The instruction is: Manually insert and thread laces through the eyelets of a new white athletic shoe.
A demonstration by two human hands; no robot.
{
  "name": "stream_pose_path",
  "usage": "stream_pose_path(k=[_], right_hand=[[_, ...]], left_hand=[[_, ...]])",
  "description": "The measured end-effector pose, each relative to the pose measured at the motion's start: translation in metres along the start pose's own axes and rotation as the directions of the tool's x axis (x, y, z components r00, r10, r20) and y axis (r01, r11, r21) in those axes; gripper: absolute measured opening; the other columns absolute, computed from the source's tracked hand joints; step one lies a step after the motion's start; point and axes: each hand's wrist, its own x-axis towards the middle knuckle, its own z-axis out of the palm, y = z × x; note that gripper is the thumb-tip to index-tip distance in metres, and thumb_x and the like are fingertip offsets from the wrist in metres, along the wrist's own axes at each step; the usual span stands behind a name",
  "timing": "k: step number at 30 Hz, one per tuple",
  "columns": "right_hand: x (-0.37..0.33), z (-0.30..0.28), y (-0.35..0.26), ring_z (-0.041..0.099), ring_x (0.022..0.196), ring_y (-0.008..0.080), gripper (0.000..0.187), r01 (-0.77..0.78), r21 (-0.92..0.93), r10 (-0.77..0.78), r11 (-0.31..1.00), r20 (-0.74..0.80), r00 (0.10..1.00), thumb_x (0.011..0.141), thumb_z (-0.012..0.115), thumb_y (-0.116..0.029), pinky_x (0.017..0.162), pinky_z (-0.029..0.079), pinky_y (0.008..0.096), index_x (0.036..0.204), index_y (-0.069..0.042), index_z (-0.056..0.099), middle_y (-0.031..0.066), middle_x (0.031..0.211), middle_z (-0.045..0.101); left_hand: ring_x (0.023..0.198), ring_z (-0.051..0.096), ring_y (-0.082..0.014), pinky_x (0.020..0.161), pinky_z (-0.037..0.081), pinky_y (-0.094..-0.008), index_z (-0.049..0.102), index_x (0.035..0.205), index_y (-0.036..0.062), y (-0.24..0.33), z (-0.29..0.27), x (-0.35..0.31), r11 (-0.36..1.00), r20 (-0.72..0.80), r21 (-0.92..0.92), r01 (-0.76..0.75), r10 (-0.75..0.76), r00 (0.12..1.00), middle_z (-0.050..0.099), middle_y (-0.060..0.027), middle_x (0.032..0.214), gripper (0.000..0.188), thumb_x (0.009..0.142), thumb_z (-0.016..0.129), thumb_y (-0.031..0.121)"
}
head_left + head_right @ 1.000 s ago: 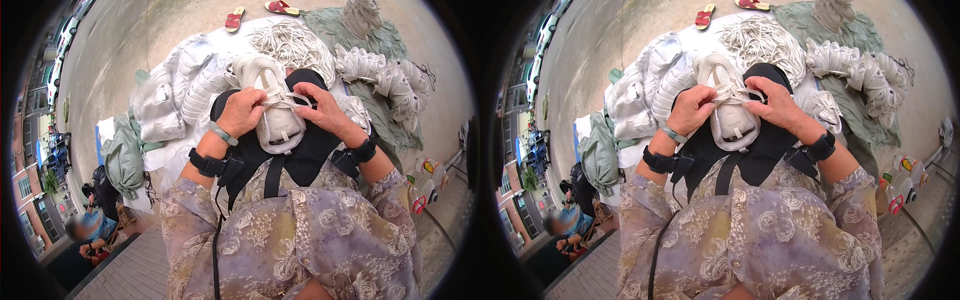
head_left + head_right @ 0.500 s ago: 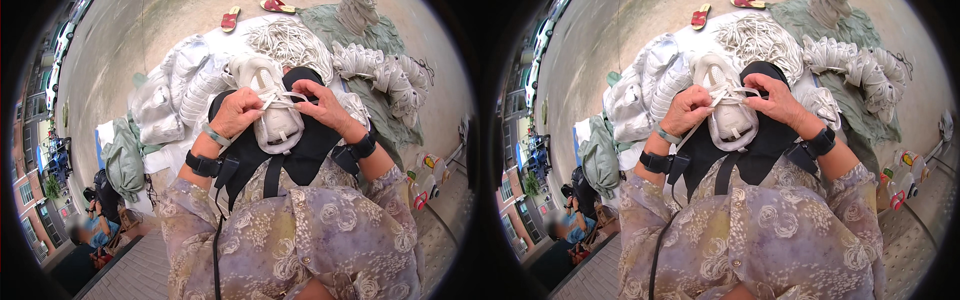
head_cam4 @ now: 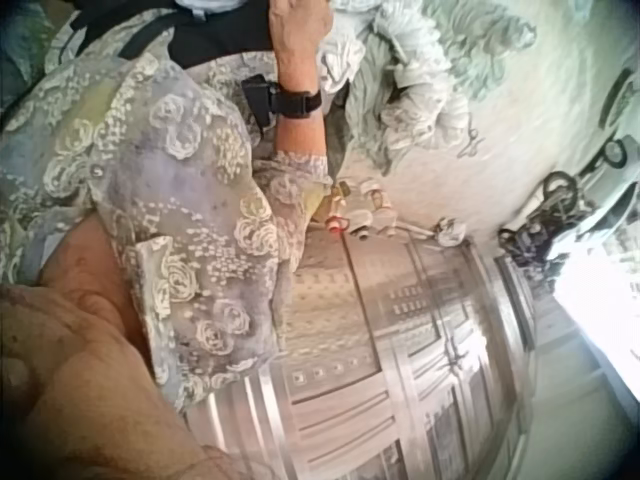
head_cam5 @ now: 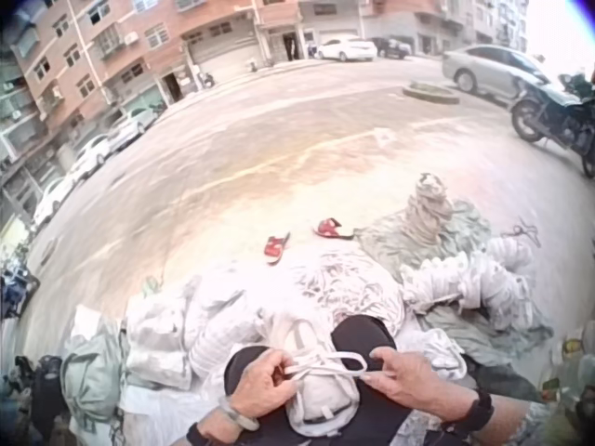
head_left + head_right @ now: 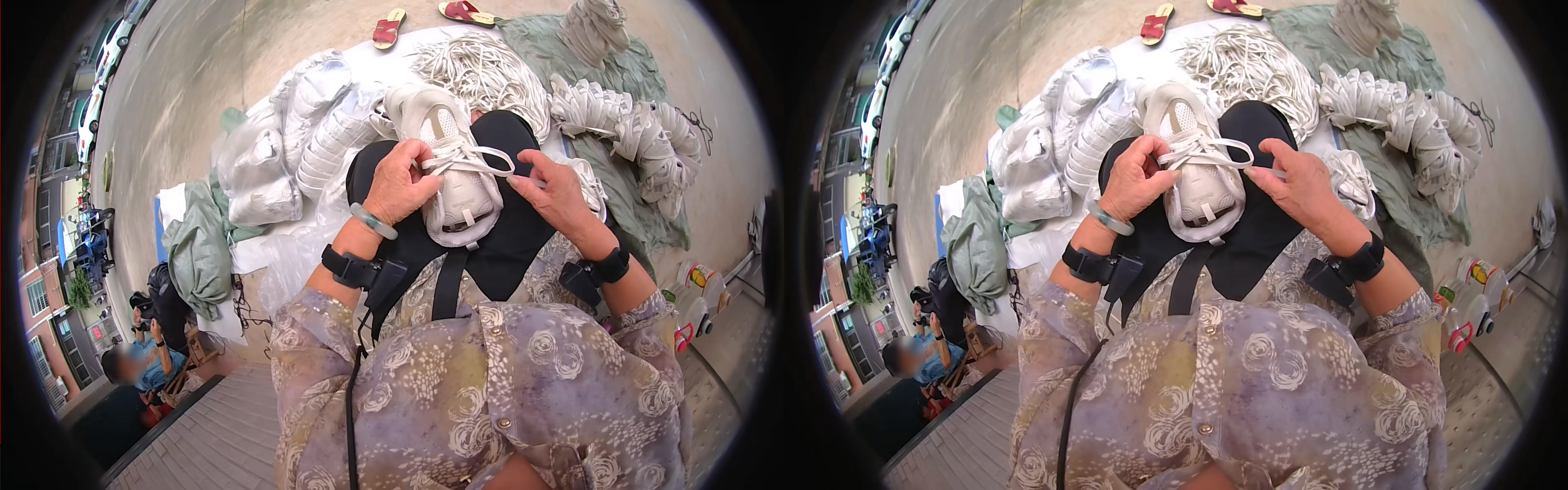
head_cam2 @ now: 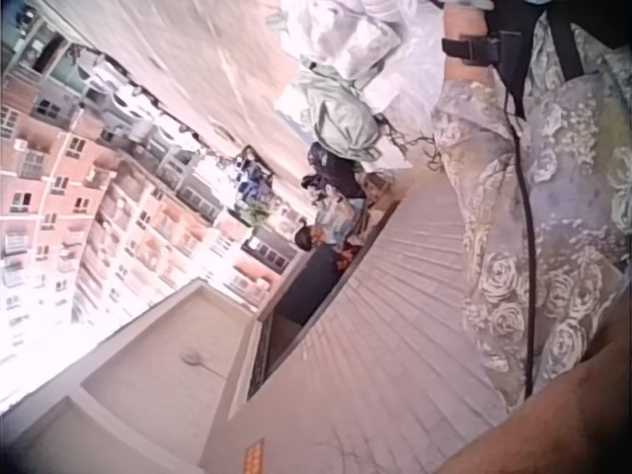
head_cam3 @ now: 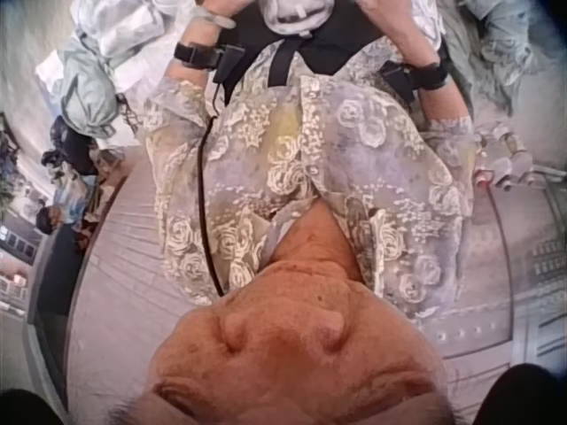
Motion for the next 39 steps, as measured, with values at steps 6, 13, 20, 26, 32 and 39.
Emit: stream_pose_path(k=[6,13,20,26,32,39], right_hand=[[-0.02,-0.036,0.024,0.056,0.055,0.0264,0.011,0.189,-0.124,-0.209,0.974,-0.176,0.962,0.081,0.064,-0.014,0.053,0.043,0.0309,0.082,-0.003,0.063,0.0119,0.061,0.056],[-0.02,-0.025,0.025,0.057,0.063,0.0262,0.013,0.182,-0.026,-0.183,0.983,-0.019,0.983,0.079,0.066,-0.013,0.056,0.043,0.0309,0.081,-0.002,0.061,0.0095,0.07,0.058],[0.023,0.008,-0.02,0.055,0.081,0.0279,0.023,0.523,-0.185,-0.554,0.832,-0.22,0.803,0.072,0.068,-0.014,0.067,0.044,0.0358,0.091,-0.006,0.059,0.0062,0.091,0.056],[0.039,0.022,-0.022,0.054,0.069,0.0249,0.012,0.575,-0.125,-0.586,0.809,-0.095,0.804,0.073,0.065,-0.014,0.061,0.041,0.0336,0.081,-0.007,0.06,0.0035,0.072,0.055],[0.059,0.022,-0.021,0.056,0.055,0.0271,0.027,0.106,0.227,-0.159,0.968,0.23,0.96,0.076,0.065,-0.03,0.053,0.042,0.0322,0.077,-0.003,0.063,0.0111,0.061,0.06],[0.068,0.028,-0.034,0.058,0.058,0.0249,0.033,0.062,-0.049,-0.053,0.997,0.158,0.986,0.073,0.065,-0.037,0.055,0.044,0.035,0.067,-0.005,0.064,0.0111,0.061,0.06]], left_hand=[[0.057,0.043,-0.0045,0.053,0.039,-0.0197,0.053,0.085,0.0039,0.005,0.008,-0.003,0.999,-0.071,0.039,0.014,-0.011,0.997,0.05,0.0022,0.072,0.023,0.068,0.068,0.008],[0.055,0.048,-0.0186,0.054,0.042,-0.03,0.051,0.082,0.0024,0.004,0.019,-0.019,0.951,-0.176,0.309,-0.016,0.074,0.982,0.052,-0.0076,0.068,0.024,0.077,0.063,0.022],[0.07,0.058,-0.0404,0.062,0.045,-0.0467,0.057,0.077,0.0034,0.017,0.012,-0.018,0.881,-0.137,0.42,0.218,-0.176,0.975,0.059,-0.0205,0.068,0.036,0.087,0.05,0.037],[0.071,0.059,-0.0399,0.063,0.045,-0.0472,0.062,0.073,0.0041,0.015,0.004,-0.012,0.835,-0.089,0.514,0.197,-0.177,0.98,0.06,-0.0188,0.07,0.039,0.086,0.048,0.039],[0.051,0.051,-0.0189,0.052,0.041,-0.0316,0.06,0.075,0.0006,0.008,0.004,-0.019,0.95,-0.121,0.259,0.173,-0.146,0.982,0.054,-0.0121,0.059,0.029,0.085,0.057,0.028],[0.063,0.058,-0.0332,0.058,0.044,-0.0392,0.059,0.072,0.0022,0.012,0.01,-0.025,0.957,-0.136,0.281,0.071,-0.033,0.99,0.058,-0.0156,0.067,0.021,0.079,0.06,0.022]])
